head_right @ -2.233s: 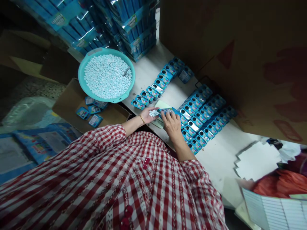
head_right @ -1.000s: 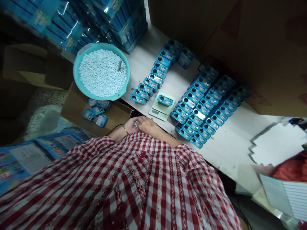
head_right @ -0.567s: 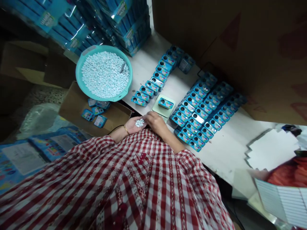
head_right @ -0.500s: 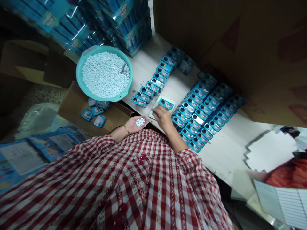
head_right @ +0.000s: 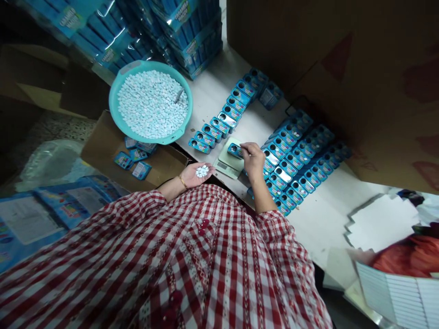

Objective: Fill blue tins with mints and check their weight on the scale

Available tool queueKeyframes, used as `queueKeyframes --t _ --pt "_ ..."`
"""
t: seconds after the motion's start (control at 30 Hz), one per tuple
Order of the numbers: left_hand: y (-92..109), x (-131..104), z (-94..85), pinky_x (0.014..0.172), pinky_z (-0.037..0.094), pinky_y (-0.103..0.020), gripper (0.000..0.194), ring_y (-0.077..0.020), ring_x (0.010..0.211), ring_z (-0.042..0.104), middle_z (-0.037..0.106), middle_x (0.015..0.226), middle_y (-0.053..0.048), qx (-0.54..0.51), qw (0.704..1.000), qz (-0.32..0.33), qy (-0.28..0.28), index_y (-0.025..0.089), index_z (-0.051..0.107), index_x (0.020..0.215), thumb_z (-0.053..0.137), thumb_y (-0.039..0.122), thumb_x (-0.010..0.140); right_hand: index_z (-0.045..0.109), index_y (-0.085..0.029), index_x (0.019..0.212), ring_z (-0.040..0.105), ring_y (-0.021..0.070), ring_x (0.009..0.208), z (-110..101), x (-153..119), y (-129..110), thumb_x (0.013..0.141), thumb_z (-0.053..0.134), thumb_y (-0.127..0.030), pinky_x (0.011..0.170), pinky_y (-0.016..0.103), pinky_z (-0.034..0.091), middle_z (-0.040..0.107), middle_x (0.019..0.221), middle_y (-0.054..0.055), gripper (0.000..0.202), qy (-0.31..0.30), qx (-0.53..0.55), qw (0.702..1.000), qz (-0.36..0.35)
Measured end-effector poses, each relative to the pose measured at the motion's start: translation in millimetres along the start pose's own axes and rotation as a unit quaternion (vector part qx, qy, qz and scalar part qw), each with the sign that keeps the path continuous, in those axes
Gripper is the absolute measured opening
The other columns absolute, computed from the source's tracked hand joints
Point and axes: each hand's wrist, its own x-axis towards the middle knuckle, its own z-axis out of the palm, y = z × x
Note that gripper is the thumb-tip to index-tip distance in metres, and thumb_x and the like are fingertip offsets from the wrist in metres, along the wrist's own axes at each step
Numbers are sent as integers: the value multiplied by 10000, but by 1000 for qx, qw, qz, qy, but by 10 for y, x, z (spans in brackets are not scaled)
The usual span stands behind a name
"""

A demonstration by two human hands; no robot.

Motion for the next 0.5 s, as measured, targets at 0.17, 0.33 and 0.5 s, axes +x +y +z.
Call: queueKeyframes --t 0.17,0.33,0.5 --pt "-2 13 -40 611 533 -239 263 -163 688 664 683 752 -127 -19 1000 0 6 72 616 807 385 153 902 675 -204 874 629 175 814 -57 -166 -193 834 535 -323 755 354 532 665 859 36 189 72 75 993 49" --pt "-7 29 16 593 540 -252 271 -165 674 662 679 744 -131 -30 1000 1 8 75 626 808 387 164 898 682 -217 937 639 164 841 30 -239 -546 832 566 -399 784 338 530 690 914 33 239 -105 154 982 11" --pt "56 -3 93 435 442 -176 265 -135 589 623 638 680 -95 -34 999 -4 -1 88 612 761 417 198 903 663 -219 1006 614 198 954 -63 -112 -367 865 505 -457 875 383 492 674 997 59 319 -70 32 997 -27"
